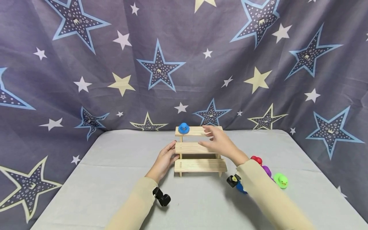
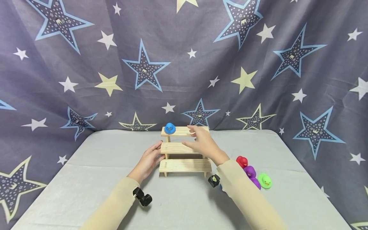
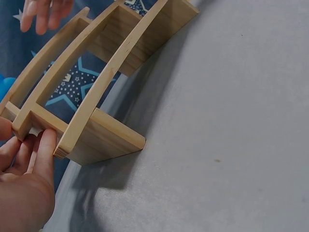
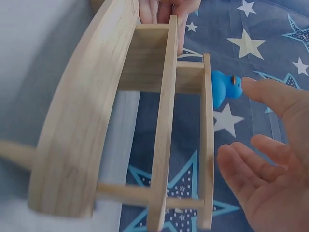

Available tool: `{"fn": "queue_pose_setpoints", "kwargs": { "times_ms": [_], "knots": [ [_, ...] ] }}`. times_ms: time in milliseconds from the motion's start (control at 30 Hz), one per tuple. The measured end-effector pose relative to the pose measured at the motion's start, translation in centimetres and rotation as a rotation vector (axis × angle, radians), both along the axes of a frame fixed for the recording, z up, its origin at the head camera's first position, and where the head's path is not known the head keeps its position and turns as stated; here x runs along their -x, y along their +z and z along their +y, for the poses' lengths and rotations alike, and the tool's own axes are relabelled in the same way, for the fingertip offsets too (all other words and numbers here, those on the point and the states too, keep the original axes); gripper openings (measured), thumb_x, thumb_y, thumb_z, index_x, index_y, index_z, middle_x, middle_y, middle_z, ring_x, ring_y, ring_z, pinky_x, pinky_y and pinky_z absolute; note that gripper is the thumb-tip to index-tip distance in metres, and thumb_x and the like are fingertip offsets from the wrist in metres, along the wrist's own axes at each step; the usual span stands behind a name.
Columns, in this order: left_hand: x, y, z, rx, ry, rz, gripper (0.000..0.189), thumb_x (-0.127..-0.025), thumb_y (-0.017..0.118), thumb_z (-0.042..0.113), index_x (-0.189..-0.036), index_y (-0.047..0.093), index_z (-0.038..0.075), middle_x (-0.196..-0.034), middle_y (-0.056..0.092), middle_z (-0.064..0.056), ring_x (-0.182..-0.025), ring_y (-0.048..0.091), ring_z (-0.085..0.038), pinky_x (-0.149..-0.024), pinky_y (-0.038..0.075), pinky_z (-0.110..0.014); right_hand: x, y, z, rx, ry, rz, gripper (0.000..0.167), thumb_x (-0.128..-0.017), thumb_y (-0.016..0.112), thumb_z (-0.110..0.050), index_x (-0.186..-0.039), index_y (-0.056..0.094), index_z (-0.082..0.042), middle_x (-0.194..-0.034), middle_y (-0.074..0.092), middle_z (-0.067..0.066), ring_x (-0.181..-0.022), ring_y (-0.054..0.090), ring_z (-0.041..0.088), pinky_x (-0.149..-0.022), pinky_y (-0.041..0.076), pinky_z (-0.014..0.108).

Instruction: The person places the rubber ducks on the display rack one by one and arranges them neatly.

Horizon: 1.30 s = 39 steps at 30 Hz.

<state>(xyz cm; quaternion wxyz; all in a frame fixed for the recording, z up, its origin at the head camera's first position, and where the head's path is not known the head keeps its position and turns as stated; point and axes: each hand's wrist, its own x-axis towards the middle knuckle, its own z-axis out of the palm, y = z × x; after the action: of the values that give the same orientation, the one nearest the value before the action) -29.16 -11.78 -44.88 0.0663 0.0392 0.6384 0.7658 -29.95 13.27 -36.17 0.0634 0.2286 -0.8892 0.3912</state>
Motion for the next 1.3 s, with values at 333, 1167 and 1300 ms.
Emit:
{"fn": "queue_pose_setpoints", "kwargs": {
  "times_ms": [333, 1167, 1300],
  "knots": [
    [0.0, 0.0, 0.0, -0.007, 0.006, -0.002, 0.054, -0.104, 0.040, 0.006, -0.156, 0.027, 0.000, -0.156, 0.033, -0.021, -0.140, 0.039, -0.034, -0.112, 0.044, -0.039, -1.2, -0.6, 3.9, -0.023, 0.009, -0.004, 0.066, -0.090, 0.077, -0.025, -0.144, 0.049, 0.001, -0.126, 0.062, 0.020, -0.111, 0.062, 0.035, -0.094, 0.057, 0.050],
    [0.1, 0.0, 0.1, 0.002, -0.004, 0.000, 0.055, -0.104, 0.040, 0.006, -0.157, 0.027, 0.002, -0.156, 0.032, -0.019, -0.141, 0.038, -0.033, -0.113, 0.043, -0.040, -3.7, -3.6, 11.3, -0.078, -0.082, 0.024, 0.059, -0.089, 0.078, -0.019, -0.136, 0.054, 0.006, -0.124, 0.063, 0.026, -0.102, 0.066, 0.041, -0.088, 0.058, 0.057],
    [0.1, 0.0, 0.1, 0.009, -0.004, 0.002, 0.055, -0.104, 0.040, 0.006, -0.157, 0.027, 0.002, -0.156, 0.032, -0.019, -0.141, 0.038, -0.033, -0.113, 0.043, -0.040, -4.2, -4.2, 12.2, -0.111, -0.114, 0.014, 0.058, -0.089, 0.078, -0.022, -0.135, 0.055, 0.006, -0.123, 0.063, 0.026, -0.100, 0.066, 0.039, -0.086, 0.059, 0.055]
  ]
}}
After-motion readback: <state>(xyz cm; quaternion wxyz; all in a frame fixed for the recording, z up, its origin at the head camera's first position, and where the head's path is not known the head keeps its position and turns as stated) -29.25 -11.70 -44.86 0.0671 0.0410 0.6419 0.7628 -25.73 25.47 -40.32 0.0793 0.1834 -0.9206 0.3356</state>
